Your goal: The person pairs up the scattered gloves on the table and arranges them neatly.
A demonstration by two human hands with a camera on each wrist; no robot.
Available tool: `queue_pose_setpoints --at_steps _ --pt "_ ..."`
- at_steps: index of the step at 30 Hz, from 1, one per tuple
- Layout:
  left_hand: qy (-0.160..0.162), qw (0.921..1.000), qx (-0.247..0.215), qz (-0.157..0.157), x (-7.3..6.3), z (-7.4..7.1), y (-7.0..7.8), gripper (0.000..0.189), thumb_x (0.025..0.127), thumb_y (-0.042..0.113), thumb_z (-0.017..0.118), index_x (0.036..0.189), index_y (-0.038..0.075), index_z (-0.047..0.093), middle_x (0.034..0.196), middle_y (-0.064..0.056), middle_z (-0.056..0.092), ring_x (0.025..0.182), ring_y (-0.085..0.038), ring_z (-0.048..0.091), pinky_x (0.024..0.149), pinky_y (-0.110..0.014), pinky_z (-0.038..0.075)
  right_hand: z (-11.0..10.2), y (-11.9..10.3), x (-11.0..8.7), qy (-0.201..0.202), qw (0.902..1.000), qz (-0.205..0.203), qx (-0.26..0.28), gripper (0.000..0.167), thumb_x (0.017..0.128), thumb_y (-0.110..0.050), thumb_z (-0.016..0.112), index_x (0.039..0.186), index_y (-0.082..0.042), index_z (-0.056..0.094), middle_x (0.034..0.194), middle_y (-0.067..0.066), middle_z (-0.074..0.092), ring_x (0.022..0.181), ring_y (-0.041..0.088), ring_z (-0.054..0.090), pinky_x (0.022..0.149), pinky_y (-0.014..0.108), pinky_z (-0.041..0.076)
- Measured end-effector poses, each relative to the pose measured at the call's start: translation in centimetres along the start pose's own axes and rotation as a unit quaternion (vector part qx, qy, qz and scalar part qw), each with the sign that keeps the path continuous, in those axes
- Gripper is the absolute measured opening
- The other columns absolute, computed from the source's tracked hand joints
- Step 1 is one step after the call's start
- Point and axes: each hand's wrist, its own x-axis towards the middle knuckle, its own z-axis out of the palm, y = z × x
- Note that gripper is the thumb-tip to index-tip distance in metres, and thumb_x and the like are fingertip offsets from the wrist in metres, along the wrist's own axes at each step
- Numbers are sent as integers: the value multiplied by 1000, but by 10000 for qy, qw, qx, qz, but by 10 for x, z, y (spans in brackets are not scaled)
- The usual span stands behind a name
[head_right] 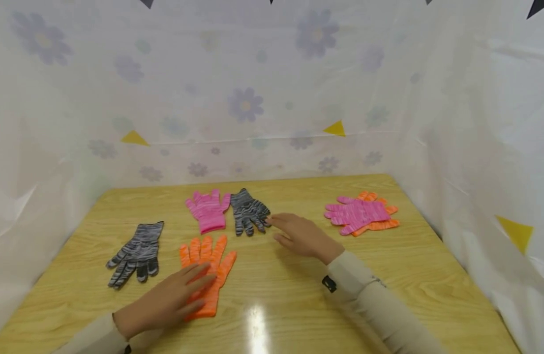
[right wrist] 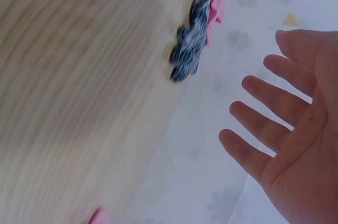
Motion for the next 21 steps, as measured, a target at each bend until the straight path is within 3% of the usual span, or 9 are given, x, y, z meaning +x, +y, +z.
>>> queue_pose_setpoints --at_steps 5,10,12,13,15,18,21 --pt "40 9999 -167 19 -5 -2 -1 53 97 31 56 145 12 43 151 -18 34 135 -42 35 106 -56 37 -7 26 -21 266 9992 309 9 47 98 -23 54 143 -9 46 144 16 45 131 36 43 102 54 41" --pt "38 9998 -194 72 -8 -1 -1 53 97 32 56 145 13 43 151 -18 35 134 -42 36 104 -56 38 -15 60 -50 667 9935 839 372 43 98 -19 55 138 -4 49 140 21 48 129 41 42 102 60 38" --pt "58 9998 -179 88 -8 -1 -2 53 97 32 56 145 13 43 150 -18 36 134 -42 36 104 -56 39 -19 76 -63 976 9889 988 524 40 97 -13 55 136 -1 51 138 23 48 127 43 43 97 59 42" --pt "68 9998 -172 94 -8 -1 -2 53 97 32 56 145 14 43 150 -18 36 134 -42 37 104 -56 39 -22 84 -70 1115 9860 1105 564 39 97 -12 55 135 0 52 130 24 55 117 43 51 90 57 47" --pt "86 9998 -141 115 -9 0 -3 52 97 32 56 144 13 44 149 -18 37 133 -41 38 103 -56 40 -28 98 -84 1353 9785 1449 567 37 97 -10 54 132 3 53 125 28 56 110 46 54 81 55 49" --pt "90 9998 -103 144 -10 1 -3 52 97 33 56 144 13 45 148 -18 38 133 -41 39 102 -56 41 -38 116 -107 1307 9603 2390 610 40 99 -16 50 131 7 51 122 34 54 95 48 56 71 54 49" --pt "71 9998 -77 157 -10 2 -3 52 97 33 55 144 13 44 148 -18 39 133 -40 39 101 -55 42 -44 130 -128 975 9360 3317 655 46 98 -23 49 127 13 49 127 40 46 103 54 51 79 61 46"
